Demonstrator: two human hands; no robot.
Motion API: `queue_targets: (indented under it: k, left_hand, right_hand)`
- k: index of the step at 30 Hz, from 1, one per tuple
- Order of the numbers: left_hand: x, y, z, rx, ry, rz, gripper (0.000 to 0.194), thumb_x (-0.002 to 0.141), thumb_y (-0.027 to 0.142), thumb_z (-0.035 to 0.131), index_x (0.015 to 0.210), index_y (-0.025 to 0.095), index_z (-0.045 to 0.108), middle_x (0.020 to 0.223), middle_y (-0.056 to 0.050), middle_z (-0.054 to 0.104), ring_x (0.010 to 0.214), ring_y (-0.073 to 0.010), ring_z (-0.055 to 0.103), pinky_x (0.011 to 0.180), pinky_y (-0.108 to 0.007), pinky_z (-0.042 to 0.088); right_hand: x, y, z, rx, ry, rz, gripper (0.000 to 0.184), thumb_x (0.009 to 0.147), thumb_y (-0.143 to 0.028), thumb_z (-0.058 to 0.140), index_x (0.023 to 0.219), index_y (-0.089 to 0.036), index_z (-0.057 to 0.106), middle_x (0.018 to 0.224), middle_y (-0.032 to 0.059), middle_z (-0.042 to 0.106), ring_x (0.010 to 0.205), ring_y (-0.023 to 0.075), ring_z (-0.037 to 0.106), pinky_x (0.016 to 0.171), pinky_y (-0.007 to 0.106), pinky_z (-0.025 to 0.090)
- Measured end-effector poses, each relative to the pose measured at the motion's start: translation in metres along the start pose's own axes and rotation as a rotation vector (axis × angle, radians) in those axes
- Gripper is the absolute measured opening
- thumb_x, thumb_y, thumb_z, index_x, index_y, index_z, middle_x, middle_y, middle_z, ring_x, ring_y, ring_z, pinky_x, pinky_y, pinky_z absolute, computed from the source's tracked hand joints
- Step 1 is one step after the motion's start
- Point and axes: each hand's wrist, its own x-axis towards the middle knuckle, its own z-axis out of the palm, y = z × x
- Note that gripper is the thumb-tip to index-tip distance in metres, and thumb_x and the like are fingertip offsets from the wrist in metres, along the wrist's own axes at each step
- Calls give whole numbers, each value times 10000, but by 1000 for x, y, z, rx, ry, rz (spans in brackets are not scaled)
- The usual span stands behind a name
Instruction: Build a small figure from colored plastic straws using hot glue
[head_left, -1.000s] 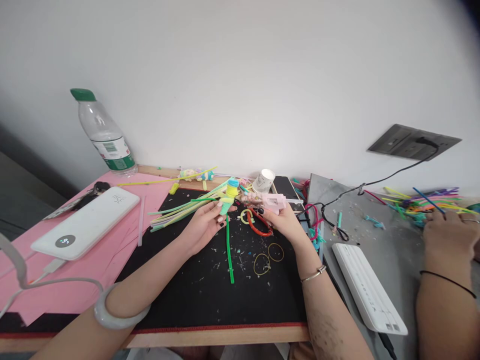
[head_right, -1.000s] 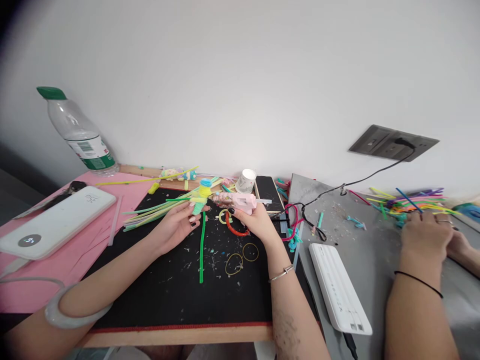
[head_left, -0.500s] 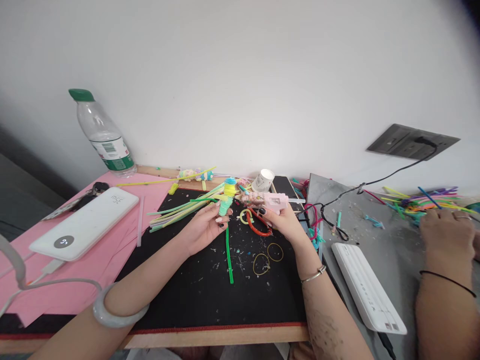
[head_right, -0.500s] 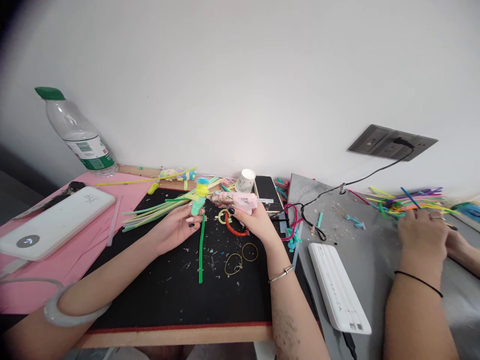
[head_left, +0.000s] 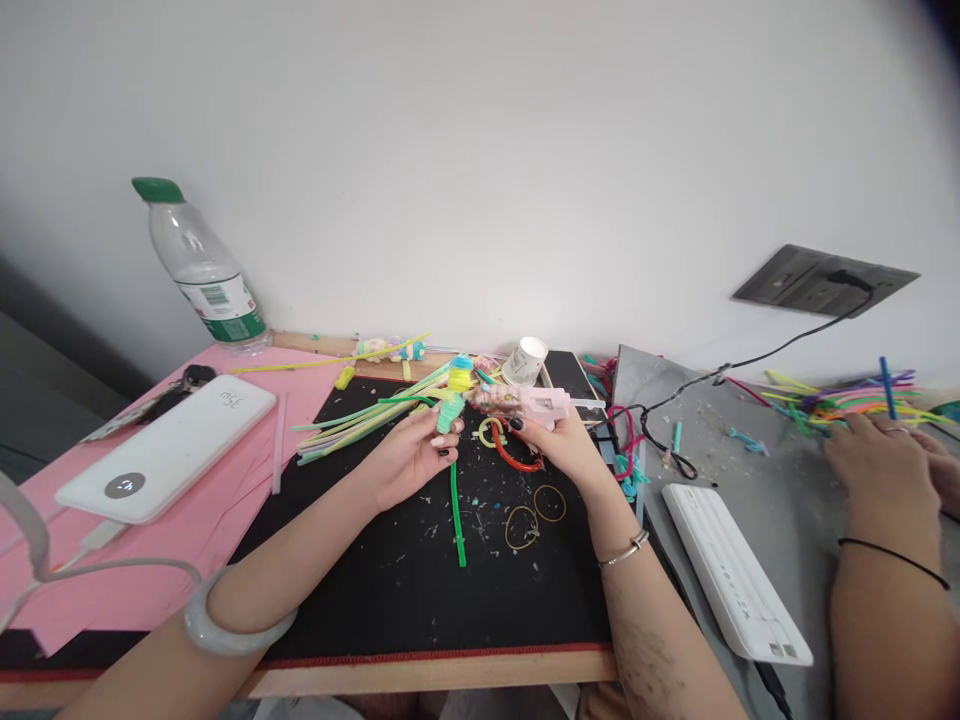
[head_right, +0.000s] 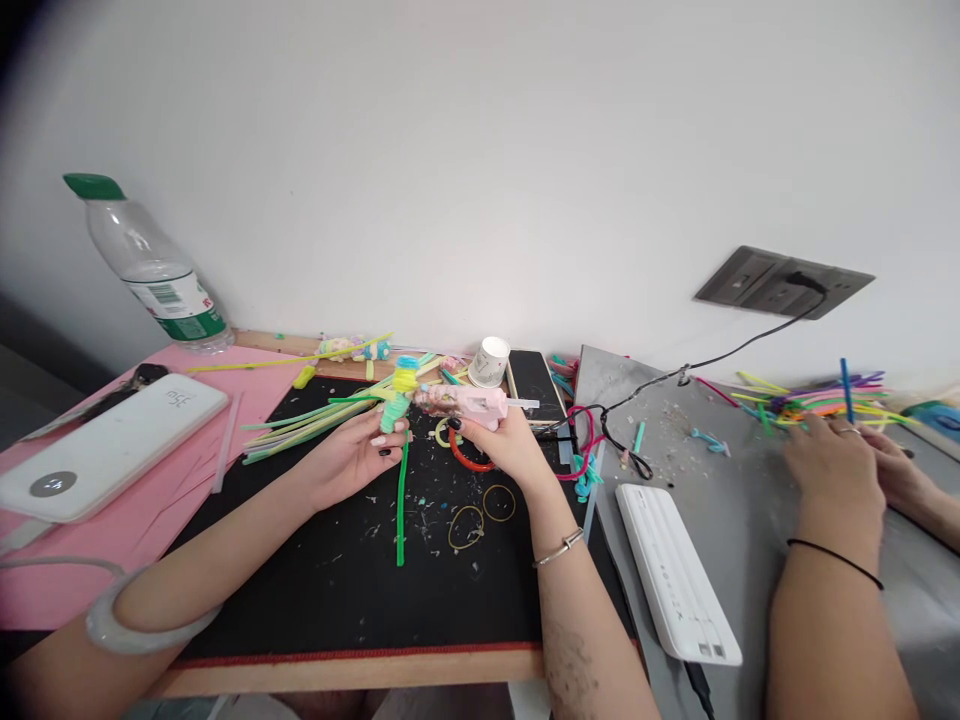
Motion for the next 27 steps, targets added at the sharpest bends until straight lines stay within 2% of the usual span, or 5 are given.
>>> queue_targets:
  k: [8,18,20,23,27]
  left_hand:
    - [0,1,-2,-34,-23,-22,79,873,154,571,794,149,573,788,-6,512,540,-34,419,603,-198,464]
    - [-2,3,1,-32,-50,-43,111,858,194,606,764,149,568,746,12,486,517,-31,395,591,-196,447]
    - [-2,2,0,-5,-62,-44,117,848,214,626,764,153,573,739,10,500,516,-34,392,594,-201,446]
    - [-1,-1,-2,102,-37,40,123,818,249,669,778,166,587,754,-2,548,545,-49,416,615,-213,444]
    - [1,-3,-1,362,109,313,181,739,286,744,843,185,635,766,4,580,625,-86,482,639,-220,428]
  right_hand:
    - [0,5,-3,-89,31,32,420,776,-389,657,1128,-159,641,897,77,699,873,243,637,740,343,519]
    - [0,4,-3,-100,49,10,410,762,-417,661,1090,-172,643,899,75,690,832,228,625,710,322,505]
    - [0,4,-3,-99,51,18,410,762,-426,657,1079,-165,642,848,65,684,787,214,619,687,310,498]
    - [0,5,-6,-86,49,46,424,757,-443,655,1061,-148,637,689,33,636,674,184,584,612,281,472]
    - [1,8,-12,-52,63,89,388,756,-454,647,1000,-153,634,532,-33,508,492,115,436,477,235,373]
